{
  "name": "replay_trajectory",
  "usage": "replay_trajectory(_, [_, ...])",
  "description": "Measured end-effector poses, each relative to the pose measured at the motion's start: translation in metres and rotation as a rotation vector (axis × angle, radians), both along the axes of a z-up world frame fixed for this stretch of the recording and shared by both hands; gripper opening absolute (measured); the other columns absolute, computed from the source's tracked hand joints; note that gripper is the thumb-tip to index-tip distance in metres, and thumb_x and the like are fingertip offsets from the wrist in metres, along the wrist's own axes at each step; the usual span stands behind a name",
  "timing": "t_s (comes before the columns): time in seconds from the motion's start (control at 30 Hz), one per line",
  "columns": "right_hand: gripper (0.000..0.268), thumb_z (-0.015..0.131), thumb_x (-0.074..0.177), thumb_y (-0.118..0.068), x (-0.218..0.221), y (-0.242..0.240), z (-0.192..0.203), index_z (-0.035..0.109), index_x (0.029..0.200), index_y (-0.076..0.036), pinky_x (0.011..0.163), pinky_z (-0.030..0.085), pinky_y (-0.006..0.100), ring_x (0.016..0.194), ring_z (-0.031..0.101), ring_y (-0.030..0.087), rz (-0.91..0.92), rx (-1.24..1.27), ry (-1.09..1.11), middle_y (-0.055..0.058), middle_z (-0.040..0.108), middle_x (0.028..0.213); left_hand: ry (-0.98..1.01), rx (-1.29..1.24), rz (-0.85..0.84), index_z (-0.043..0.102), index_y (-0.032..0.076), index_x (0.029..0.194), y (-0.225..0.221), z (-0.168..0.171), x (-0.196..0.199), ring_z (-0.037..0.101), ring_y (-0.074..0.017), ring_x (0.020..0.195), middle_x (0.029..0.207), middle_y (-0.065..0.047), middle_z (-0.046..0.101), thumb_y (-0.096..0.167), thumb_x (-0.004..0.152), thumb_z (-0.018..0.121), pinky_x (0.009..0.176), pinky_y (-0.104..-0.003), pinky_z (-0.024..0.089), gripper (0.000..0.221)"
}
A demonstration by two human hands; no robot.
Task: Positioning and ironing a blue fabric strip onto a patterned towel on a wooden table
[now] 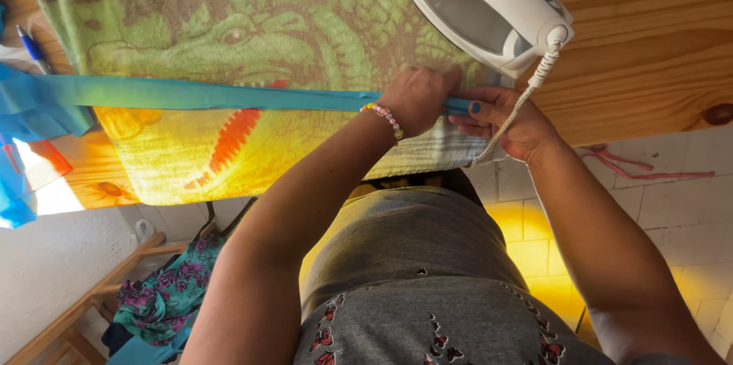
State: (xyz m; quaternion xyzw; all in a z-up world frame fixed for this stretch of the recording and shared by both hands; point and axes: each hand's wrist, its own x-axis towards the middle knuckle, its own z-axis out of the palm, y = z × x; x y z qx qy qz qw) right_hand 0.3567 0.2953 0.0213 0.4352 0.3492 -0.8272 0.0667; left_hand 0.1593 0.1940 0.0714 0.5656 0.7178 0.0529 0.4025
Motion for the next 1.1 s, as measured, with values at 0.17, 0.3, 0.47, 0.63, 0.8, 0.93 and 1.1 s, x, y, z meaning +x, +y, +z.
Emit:
replay_trajectory(0.17, [0.044,0.083,0.089,-0.019,0.013,0.003,-0.019,0.069,0.128,-0.007,0.068,0.068,0.038,0.089,0.077,0.031,-0.043,0.139,-0.087,0.014,0.078,0.105,-0.078,-0.021,0.09,0.046,0.019,0.115,0.011,-0.011,0.018,0.076,-0.0352,0.096,0.093,-0.009,0.077,0.021,0.088,0.076,0.088,-0.048,0.062,0.04])
replay_trajectory(0.3, [0.031,0.088,0.087,-0.012,0.022,-0.002,-0.024,0.075,0.114,-0.006,0.056,0.068,0.034,0.074,0.078,0.027,-0.16,0.381,-0.168,0.011,0.077,0.089,-0.006,0.005,0.07,0.041,0.023,0.116,0.019,-0.04,0.031,0.078,-0.0303,0.093,0.088,-0.004,0.077,0.026,0.086,0.079,0.087,-0.046,0.063,0.048])
replay_trajectory(0.47, [0.017,0.086,0.092,-0.008,0.048,0.01,-0.055,0.077,0.107,-0.007,0.053,0.065,0.031,0.067,0.074,0.02,-0.095,0.616,-0.169,0.011,0.075,0.085,0.059,0.153,0.087,0.047,0.021,0.113,0.0,-0.023,0.029,0.077,-0.0277,0.09,0.087,-0.003,0.075,0.025,0.081,0.085,0.087,-0.043,0.06,0.049])
replay_trajectory(0.63, [0.016,0.081,0.1,-0.007,0.092,0.061,-0.049,0.074,0.114,-0.005,0.058,0.063,0.029,0.073,0.072,0.018,0.007,0.747,-0.211,0.013,0.073,0.092,0.191,0.337,0.073,0.058,0.016,0.112,-0.052,-0.012,-0.022,0.073,-0.0261,0.097,0.095,-0.001,0.074,0.034,0.073,0.094,0.089,-0.044,0.055,0.056])
replay_trajectory(0.8, [0.014,0.08,0.1,-0.008,0.141,0.121,-0.047,0.075,0.113,-0.01,0.06,0.059,0.014,0.071,0.07,0.007,-0.097,0.771,-0.355,0.003,0.075,0.095,0.037,0.1,0.034,0.065,0.015,0.106,-0.103,0.006,-0.095,0.071,-0.0237,0.089,0.098,-0.003,0.074,0.026,0.083,0.087,0.094,-0.046,0.049,0.033])
replay_trajectory(0.93, [0.011,0.08,0.108,-0.008,0.187,0.169,-0.069,0.073,0.115,-0.013,0.062,0.06,0.014,0.075,0.072,0.009,-0.05,0.807,-0.348,0.003,0.073,0.097,0.101,-0.017,0.069,0.067,0.016,0.105,-0.152,0.006,-0.13,0.073,-0.0249,0.082,0.092,-0.003,0.076,0.023,0.083,0.086,0.098,-0.046,0.048,0.03])
replay_trajectory(1.1, [0.014,0.074,0.124,-0.013,0.203,0.198,-0.083,0.062,0.129,-0.008,0.067,0.057,0.014,0.086,0.072,0.013,0.106,0.922,-0.257,0.007,0.07,0.109,0.255,-0.022,0.178,0.076,0.021,0.123,-0.238,0.0,-0.184,0.073,-0.0382,0.091,0.102,-0.012,0.079,0.024,0.082,0.081,0.079,-0.049,0.053,0.042])
